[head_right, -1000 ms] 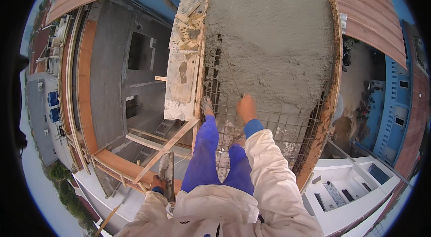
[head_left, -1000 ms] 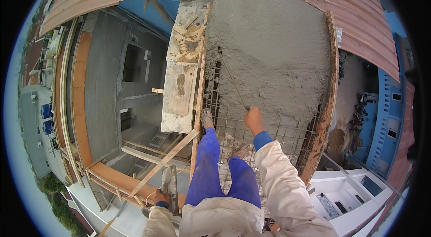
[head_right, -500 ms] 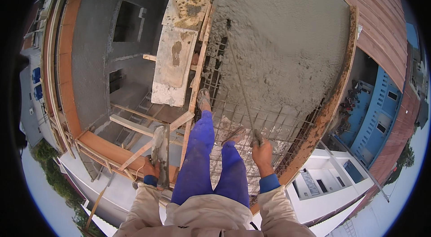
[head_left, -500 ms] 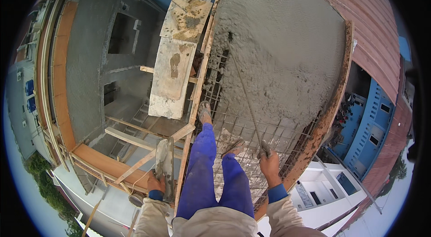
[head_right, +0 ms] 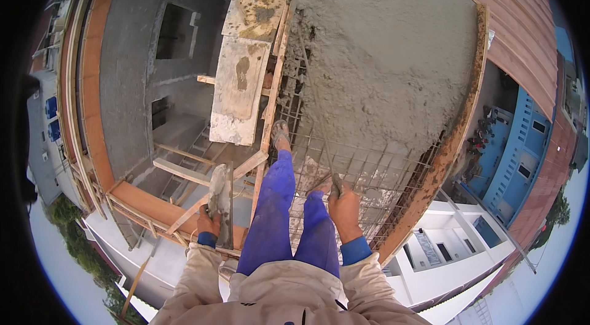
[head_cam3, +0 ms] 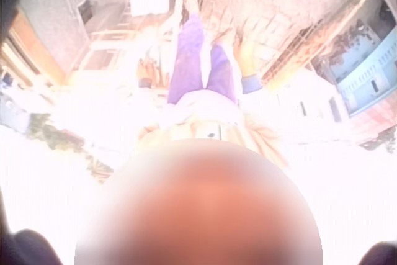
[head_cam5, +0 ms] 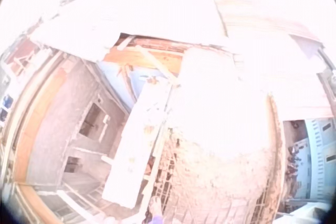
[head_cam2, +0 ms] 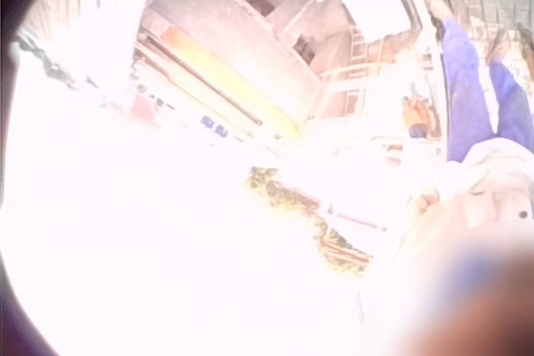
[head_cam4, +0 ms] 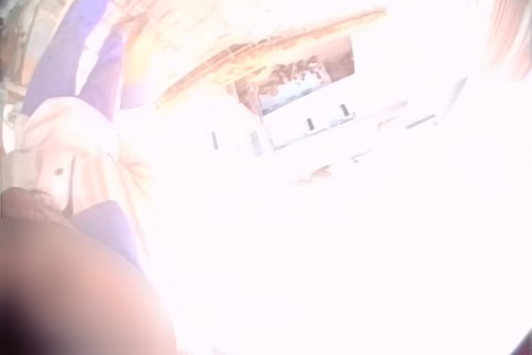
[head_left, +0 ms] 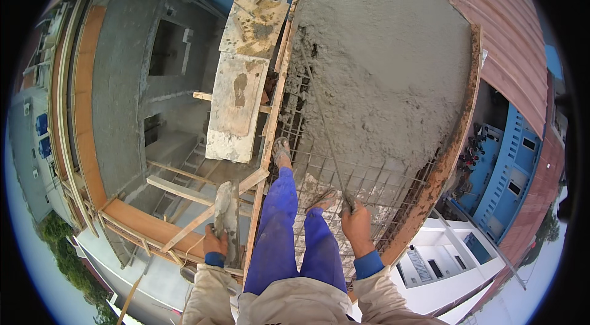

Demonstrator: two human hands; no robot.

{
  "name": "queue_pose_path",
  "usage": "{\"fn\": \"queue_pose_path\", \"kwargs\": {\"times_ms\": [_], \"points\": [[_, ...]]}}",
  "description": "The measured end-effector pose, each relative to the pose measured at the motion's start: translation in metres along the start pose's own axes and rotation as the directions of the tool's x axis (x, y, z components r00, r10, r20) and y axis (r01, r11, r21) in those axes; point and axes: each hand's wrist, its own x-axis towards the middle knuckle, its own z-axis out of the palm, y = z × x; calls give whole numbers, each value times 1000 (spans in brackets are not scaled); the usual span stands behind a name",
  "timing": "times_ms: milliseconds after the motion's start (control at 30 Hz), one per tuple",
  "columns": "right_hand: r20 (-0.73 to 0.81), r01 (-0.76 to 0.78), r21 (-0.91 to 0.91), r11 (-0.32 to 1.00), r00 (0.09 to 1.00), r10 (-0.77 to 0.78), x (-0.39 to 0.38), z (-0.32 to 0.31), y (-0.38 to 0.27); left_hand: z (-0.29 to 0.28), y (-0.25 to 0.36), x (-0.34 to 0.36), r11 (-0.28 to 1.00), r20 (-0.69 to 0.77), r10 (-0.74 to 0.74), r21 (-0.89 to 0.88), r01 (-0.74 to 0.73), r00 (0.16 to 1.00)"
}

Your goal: The person smooths wet concrete on a roof slab using a trowel and a long metal rod. They spread and level the concrete over a rebar grid, then scrape and clean the tools in a bucket of water.

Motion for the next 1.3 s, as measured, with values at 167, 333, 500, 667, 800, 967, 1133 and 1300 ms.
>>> {"fn": "queue_pose_path", "kwargs": {"times_ms": [167, 333, 500, 667, 800, 967, 1133, 1300], "points": [[60, -103, 111, 989, 993, 97, -26, -15, 12, 19, -20, -1, 998, -23, -63, 12, 63, 998], [84, -106, 188, 976, 992, 91, 33, 4, 32, 41, -24, -4, 998, 18, -63, 11, 63, 998], [124, -151, 354, 923, 986, 114, -30, 11, 17, 39, 5, -15, 993, 30, 118, 23, -119, 993], [494, -614, 720, 323, 780, 384, -6, 36, -22, 21, 29, -14, 987, 78, 144, 64, -149, 987], [275, -422, 630, 652, 906, 321, 126, 89, -32, 12, 30, -1, 988, -23, 141, 70, -139, 990], [84, -10, -10, 1000, 996, 11, 45, 85, -29, -2, 19, 12, 991, -30, 131, 14, -131, 991], [133, 18, -12, 1000, 991, -16, -47, 12, -48, -6, 12, 19, 999, 41, -34, 20, 33, 999], [278, -115, -23, 993, 954, 117, 85, 50, -50, 12, 7, 29, 999, 19, -47, 13, 46, 999]]}}
